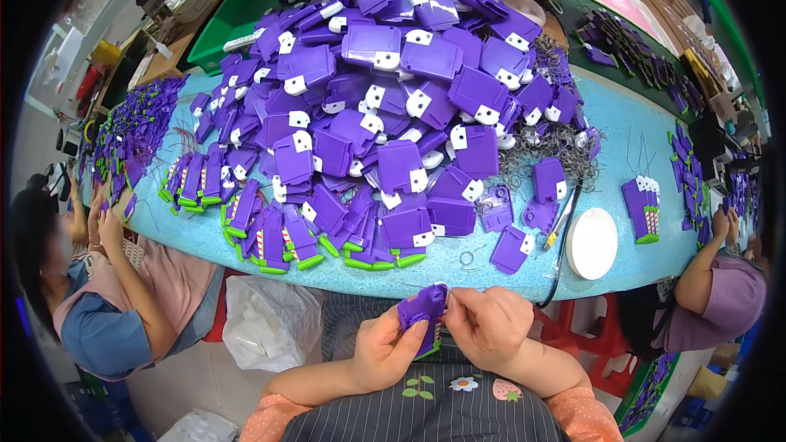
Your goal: The person assembles purple plastic components by hand at a factory workstation. They pick up a purple housing, insert a white internal piece, and attach a green base, then place the finished unit on the table. The process is repeated continuously with a large pile of parts available.
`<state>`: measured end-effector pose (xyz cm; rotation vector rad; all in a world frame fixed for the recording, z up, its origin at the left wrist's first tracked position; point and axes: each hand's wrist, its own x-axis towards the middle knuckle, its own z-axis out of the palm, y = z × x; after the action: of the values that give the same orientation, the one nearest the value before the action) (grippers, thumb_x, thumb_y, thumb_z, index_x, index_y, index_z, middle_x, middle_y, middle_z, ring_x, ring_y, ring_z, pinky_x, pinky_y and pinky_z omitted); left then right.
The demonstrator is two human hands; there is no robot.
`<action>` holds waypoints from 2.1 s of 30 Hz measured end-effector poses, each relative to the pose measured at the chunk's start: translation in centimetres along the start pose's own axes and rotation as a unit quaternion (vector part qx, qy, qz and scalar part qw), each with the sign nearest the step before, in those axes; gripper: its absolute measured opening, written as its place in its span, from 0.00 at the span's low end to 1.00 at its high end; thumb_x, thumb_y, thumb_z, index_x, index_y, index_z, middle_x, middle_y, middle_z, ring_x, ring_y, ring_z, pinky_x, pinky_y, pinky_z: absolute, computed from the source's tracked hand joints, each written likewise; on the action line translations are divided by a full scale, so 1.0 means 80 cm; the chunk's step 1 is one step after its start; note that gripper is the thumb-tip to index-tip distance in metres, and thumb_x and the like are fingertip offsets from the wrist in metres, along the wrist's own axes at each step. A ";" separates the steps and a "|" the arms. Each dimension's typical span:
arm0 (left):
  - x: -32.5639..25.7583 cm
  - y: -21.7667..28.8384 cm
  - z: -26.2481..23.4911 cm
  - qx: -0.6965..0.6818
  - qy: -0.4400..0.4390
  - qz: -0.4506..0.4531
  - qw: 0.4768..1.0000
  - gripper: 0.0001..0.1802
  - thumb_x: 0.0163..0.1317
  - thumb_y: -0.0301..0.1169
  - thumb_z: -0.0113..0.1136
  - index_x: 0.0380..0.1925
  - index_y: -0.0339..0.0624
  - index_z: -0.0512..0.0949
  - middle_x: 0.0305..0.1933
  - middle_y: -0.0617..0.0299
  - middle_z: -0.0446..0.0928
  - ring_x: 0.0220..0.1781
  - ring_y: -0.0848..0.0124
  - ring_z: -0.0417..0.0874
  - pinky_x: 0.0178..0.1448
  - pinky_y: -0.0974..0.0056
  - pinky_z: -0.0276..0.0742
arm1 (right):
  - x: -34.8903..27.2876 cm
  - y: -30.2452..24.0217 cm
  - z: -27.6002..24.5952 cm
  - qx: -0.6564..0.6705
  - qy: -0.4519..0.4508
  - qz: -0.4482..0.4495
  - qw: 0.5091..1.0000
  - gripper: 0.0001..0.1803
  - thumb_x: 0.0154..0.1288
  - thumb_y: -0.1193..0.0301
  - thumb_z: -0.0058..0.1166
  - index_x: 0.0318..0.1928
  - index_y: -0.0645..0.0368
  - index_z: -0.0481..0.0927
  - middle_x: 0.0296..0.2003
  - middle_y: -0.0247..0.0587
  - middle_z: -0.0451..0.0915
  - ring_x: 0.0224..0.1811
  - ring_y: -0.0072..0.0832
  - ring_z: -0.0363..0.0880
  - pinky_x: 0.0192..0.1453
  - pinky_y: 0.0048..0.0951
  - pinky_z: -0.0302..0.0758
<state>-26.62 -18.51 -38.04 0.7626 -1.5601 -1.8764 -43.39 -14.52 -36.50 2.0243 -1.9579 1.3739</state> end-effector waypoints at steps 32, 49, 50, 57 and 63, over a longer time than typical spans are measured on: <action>0.012 -0.013 0.002 0.022 0.032 0.026 0.999 0.16 0.64 0.22 0.50 0.52 0.29 0.68 0.43 0.54 0.77 0.38 0.73 0.80 0.42 0.70 0.75 | -0.019 -0.002 0.012 0.346 -0.106 0.243 0.900 0.11 0.64 0.79 0.46 0.46 0.69 0.75 0.42 0.45 0.76 0.41 0.27 0.77 0.46 0.24 0.73; 0.011 0.000 -0.015 -0.143 0.072 -0.009 0.987 0.19 0.68 0.30 0.43 0.57 0.34 0.58 0.54 0.41 0.71 0.49 0.55 0.79 0.56 0.52 0.75 | 0.002 0.060 -0.003 -0.230 -0.272 -0.128 0.926 0.13 0.43 0.71 0.51 0.33 0.62 0.76 0.34 0.41 0.74 0.42 0.35 0.72 0.43 0.34 0.66; 0.012 0.002 -0.013 -0.144 0.066 -0.008 0.987 0.20 0.68 0.30 0.44 0.57 0.34 0.58 0.54 0.41 0.71 0.49 0.55 0.79 0.56 0.52 0.75 | 0.005 0.063 -0.002 -0.211 -0.266 -0.136 0.931 0.13 0.43 0.70 0.50 0.31 0.62 0.76 0.34 0.41 0.74 0.42 0.35 0.72 0.44 0.34 0.66; 0.002 0.011 -0.012 -0.180 0.053 -0.017 0.982 0.18 0.68 0.29 0.44 0.55 0.35 0.59 0.54 0.40 0.71 0.50 0.53 0.79 0.54 0.51 0.76 | 0.006 0.068 -0.114 -0.038 -0.009 0.099 0.994 0.11 0.47 0.85 0.54 0.34 0.64 0.78 0.30 0.43 0.76 0.29 0.32 0.75 0.32 0.26 0.72; 0.014 0.001 0.004 -0.213 -0.086 -0.118 0.966 0.18 0.68 0.27 0.42 0.55 0.31 0.58 0.55 0.39 0.70 0.52 0.52 0.78 0.55 0.53 0.75 | -0.062 0.087 -0.171 -0.086 0.126 0.280 0.948 0.04 0.58 0.84 0.49 0.34 0.68 0.74 0.33 0.44 0.79 0.32 0.25 0.75 0.39 0.24 0.71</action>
<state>-27.59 -19.12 -37.99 0.6222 -1.1297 -2.4017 -55.90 -4.52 -34.67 1.1860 -2.5215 1.3829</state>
